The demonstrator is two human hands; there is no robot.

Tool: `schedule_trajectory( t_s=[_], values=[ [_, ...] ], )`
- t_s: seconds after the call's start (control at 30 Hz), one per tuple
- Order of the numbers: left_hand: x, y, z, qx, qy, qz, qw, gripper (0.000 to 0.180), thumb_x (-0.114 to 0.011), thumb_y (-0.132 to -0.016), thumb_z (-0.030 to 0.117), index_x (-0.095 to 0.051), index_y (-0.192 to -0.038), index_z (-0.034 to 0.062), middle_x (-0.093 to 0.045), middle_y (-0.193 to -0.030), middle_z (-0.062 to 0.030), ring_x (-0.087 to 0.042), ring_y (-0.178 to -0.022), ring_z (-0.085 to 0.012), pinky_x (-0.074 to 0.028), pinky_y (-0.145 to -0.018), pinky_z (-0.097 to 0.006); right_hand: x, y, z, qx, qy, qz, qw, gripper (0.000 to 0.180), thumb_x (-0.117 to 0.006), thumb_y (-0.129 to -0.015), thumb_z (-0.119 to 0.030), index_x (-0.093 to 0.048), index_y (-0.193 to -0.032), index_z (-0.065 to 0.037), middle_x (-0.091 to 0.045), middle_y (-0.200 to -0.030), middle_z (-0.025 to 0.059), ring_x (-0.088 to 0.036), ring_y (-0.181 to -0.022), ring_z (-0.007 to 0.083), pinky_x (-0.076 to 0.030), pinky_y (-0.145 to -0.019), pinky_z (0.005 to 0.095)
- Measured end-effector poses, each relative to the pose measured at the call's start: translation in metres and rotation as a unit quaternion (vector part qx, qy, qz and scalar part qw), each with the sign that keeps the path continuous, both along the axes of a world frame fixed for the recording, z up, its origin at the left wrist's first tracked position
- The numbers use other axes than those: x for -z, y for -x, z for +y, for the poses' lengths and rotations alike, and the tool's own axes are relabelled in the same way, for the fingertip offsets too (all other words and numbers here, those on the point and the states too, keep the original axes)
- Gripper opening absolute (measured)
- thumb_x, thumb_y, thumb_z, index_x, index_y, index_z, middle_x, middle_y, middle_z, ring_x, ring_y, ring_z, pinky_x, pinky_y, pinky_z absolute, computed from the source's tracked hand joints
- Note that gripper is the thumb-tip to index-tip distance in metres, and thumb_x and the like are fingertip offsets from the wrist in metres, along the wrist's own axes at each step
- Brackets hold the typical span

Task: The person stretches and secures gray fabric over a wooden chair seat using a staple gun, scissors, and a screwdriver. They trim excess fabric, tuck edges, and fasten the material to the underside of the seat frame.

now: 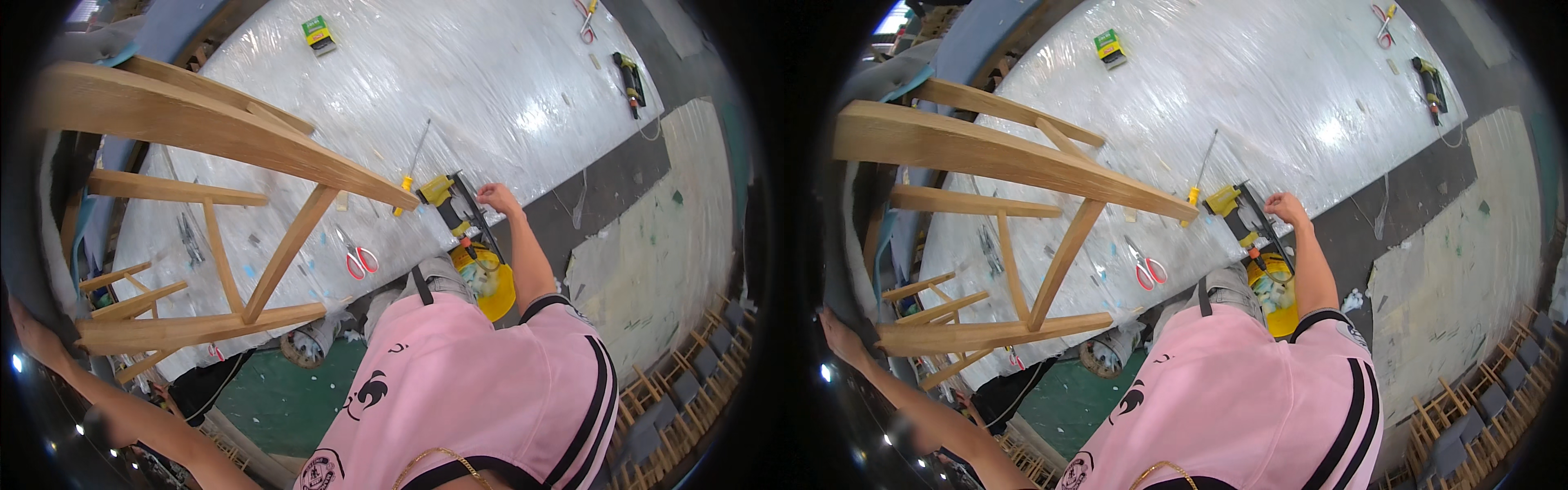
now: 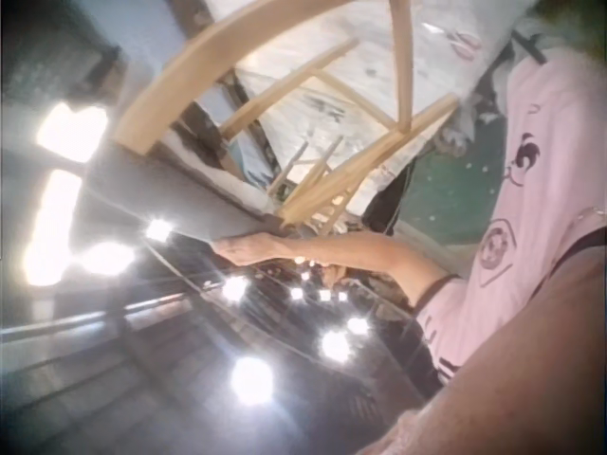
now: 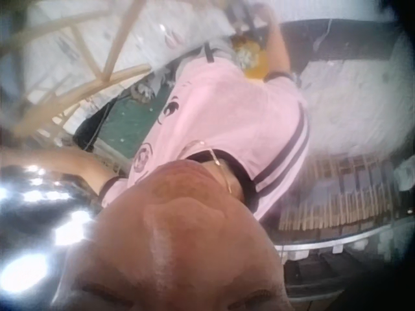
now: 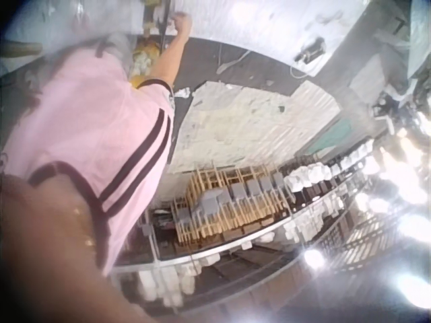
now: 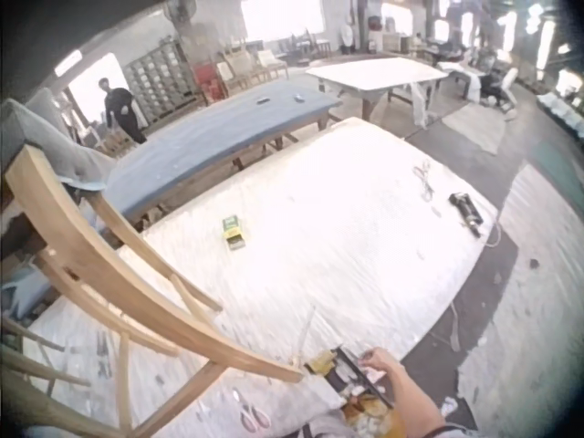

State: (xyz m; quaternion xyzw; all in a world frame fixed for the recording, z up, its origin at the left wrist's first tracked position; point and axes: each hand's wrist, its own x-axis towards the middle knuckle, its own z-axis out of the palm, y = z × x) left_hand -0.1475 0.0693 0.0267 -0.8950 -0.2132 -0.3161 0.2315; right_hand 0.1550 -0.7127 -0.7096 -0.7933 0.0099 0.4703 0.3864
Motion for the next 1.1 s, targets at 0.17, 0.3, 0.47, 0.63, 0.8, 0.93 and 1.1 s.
schedule_trajectory(
  t_s=[0.17,0.3,0.47,0.63,0.8,0.93,1.1],
  values=[
    [0.023,-0.046,-0.079,-0.009,0.039,-0.035,0.999,0.058,-0.039,-0.112,0.043,-0.060,-0.140,-0.0023,-0.064,-0.140,-0.0175,-0.058,-0.133,-0.0305,-0.041,-0.112,-0.036,-0.014,0.002,0.015,0.008,-0.018,0.092,0.996,0.044,-0.076,-0.088,-0.048,-0.072,-0.118,-0.016,-0.059,-0.074,0.0033,-0.052,-0.056,0.0126,-0.044,-0.047,0.0337],
    [0.029,-0.059,-0.104,0.010,0.066,-0.046,0.997,0.056,-0.040,-0.111,0.044,-0.061,-0.139,0.0000,-0.067,-0.136,-0.0162,-0.061,-0.128,-0.0296,-0.043,-0.108,-0.036,-0.021,-0.006,0.023,-0.028,0.014,0.136,0.990,0.051,-0.075,-0.089,-0.050,-0.067,-0.125,-0.016,-0.055,-0.074,0.0005,-0.047,-0.055,0.0114,-0.039,-0.047,0.0295],
    [0.036,-0.071,-0.129,0.010,0.056,-0.066,0.996,0.054,-0.043,-0.111,0.044,-0.065,-0.136,0.0017,-0.070,-0.129,-0.0167,-0.066,-0.120,-0.0294,-0.047,-0.103,-0.035,-0.009,-0.015,0.037,-0.070,0.047,0.190,0.978,0.053,-0.078,-0.086,-0.053,-0.064,-0.121,-0.016,-0.052,-0.074,-0.0021,-0.047,-0.058,0.0122,-0.038,-0.048,0.0289],
    [0.041,-0.077,-0.131,-0.002,0.060,-0.077,0.995,0.052,-0.046,-0.109,0.047,-0.067,-0.134,0.0056,-0.072,-0.125,-0.0174,-0.068,-0.118,-0.0306,-0.048,-0.101,-0.036,-0.001,-0.004,0.024,-0.067,0.086,-0.047,0.993,0.051,-0.073,-0.086,-0.052,-0.072,-0.092,-0.002,-0.066,-0.072,0.0103,-0.067,-0.067,0.0187,-0.051,-0.053,0.0384],
    [0.040,-0.081,-0.146,-0.029,0.082,-0.095,0.992,0.054,-0.047,-0.106,0.054,-0.069,-0.134,0.0126,-0.071,-0.128,-0.0161,-0.067,-0.121,-0.0304,-0.047,-0.104,-0.038,0.029,0.076,-0.038,0.106,0.147,-0.192,0.965,0.067,-0.067,-0.089,-0.057,-0.074,-0.095,0.010,-0.074,-0.086,0.0259,-0.074,-0.084,0.0344,-0.056,-0.078,0.0479],
    [0.042,-0.077,-0.143,-0.028,0.068,-0.097,0.993,0.057,-0.048,-0.104,0.058,-0.069,-0.135,0.0145,-0.070,-0.130,-0.0151,-0.065,-0.124,-0.0334,-0.046,-0.107,-0.041,0.015,0.121,-0.038,0.093,0.067,0.017,0.993,0.080,-0.071,-0.085,-0.065,-0.067,-0.124,0.004,-0.074,-0.110,0.0221,-0.072,-0.103,0.0319,-0.054,-0.091,0.0412],
    [0.040,-0.078,-0.142,-0.043,0.042,-0.093,0.994,0.059,-0.048,-0.104,0.059,-0.070,-0.133,0.0132,-0.071,-0.130,-0.0145,-0.065,-0.123,-0.0341,-0.047,-0.105,-0.041,-0.036,0.110,-0.029,0.063,0.056,0.012,0.996,0.075,-0.082,-0.076,-0.060,-0.067,-0.113,0.004,-0.073,-0.099,0.0190,-0.071,-0.091,0.0286,-0.055,-0.083,0.0416]
  ],
)
